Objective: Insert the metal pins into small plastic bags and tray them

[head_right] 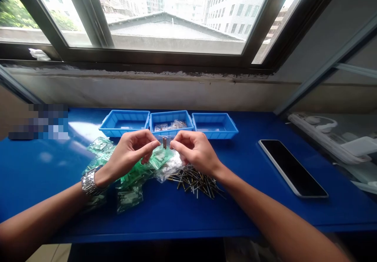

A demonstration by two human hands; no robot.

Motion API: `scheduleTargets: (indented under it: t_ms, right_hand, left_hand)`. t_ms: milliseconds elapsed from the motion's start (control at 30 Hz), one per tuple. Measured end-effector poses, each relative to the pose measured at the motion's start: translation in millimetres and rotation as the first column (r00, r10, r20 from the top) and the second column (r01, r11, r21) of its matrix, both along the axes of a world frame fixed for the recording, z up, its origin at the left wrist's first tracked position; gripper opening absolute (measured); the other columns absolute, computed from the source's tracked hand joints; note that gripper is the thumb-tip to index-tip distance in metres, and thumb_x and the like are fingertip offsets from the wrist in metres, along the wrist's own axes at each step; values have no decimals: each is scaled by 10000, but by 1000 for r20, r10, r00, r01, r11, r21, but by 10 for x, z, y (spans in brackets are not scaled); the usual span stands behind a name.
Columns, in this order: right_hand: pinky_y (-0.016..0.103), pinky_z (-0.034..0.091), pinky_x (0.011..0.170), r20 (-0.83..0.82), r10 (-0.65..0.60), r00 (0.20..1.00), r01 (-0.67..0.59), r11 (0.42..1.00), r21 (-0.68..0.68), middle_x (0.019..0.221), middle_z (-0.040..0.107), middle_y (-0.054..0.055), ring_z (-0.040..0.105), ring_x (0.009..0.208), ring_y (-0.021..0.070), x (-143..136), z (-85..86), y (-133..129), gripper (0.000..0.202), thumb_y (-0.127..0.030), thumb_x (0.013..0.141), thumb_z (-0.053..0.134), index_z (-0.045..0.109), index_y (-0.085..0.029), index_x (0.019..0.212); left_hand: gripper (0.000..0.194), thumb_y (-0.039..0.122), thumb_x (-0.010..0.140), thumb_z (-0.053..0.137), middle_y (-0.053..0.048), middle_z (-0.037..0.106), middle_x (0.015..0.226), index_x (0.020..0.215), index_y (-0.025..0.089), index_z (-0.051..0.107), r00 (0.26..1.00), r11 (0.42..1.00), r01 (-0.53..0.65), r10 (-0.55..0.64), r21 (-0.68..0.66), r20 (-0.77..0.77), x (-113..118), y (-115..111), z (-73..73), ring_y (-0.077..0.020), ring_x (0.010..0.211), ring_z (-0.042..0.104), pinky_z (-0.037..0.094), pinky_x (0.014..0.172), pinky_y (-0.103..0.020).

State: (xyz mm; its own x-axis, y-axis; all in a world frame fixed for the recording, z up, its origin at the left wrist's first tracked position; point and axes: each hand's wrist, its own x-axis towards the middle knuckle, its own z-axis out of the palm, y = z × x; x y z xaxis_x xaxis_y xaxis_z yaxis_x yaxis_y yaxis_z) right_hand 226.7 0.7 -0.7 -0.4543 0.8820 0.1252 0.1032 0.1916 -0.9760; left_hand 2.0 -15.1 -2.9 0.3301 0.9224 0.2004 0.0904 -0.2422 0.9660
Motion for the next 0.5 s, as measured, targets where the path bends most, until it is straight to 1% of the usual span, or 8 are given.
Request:
scheduleTargets:
  t_ms: [200,333,433,500]
  right_hand:
    - [244,457,446,-1,4,1000,-4,1000,10,531,580,-53,543,426,97,-6,0,-2,247,-376,939,709,650,-184,795]
    - [232,431,420,31,-53,998,50,996,80,519,573,-57,525,408,90,-13,-12,-16,241,-376,929,728,665,-185,796]
    - [226,424,395,37,-92,995,87,988,128,503,576,-60,522,389,89,-18,-14,-24,210,-372,918,745,704,-182,838]
    - [228,436,387,40,-107,993,101,985,142,498,592,-55,538,382,97,-21,-13,-25,201,-378,919,747,731,-179,890]
  left_hand:
    - [247,356,958,697,24,575,549,831,147,669,1000,1000,4,-4,4,4,-1,-6,1,-79,450,511,428,425,-179]
    - [230,345,955,701,27,577,536,838,149,675,1000,999,-17,17,28,-4,3,-11,-6,-73,435,500,430,416,-175]
    - [195,319,953,703,23,604,536,861,150,677,999,999,-35,35,36,2,2,-11,-10,-78,441,541,460,421,-168]
    - [169,298,950,710,9,651,572,874,150,678,999,999,-34,34,39,9,0,-11,-15,-81,458,582,482,429,-162]
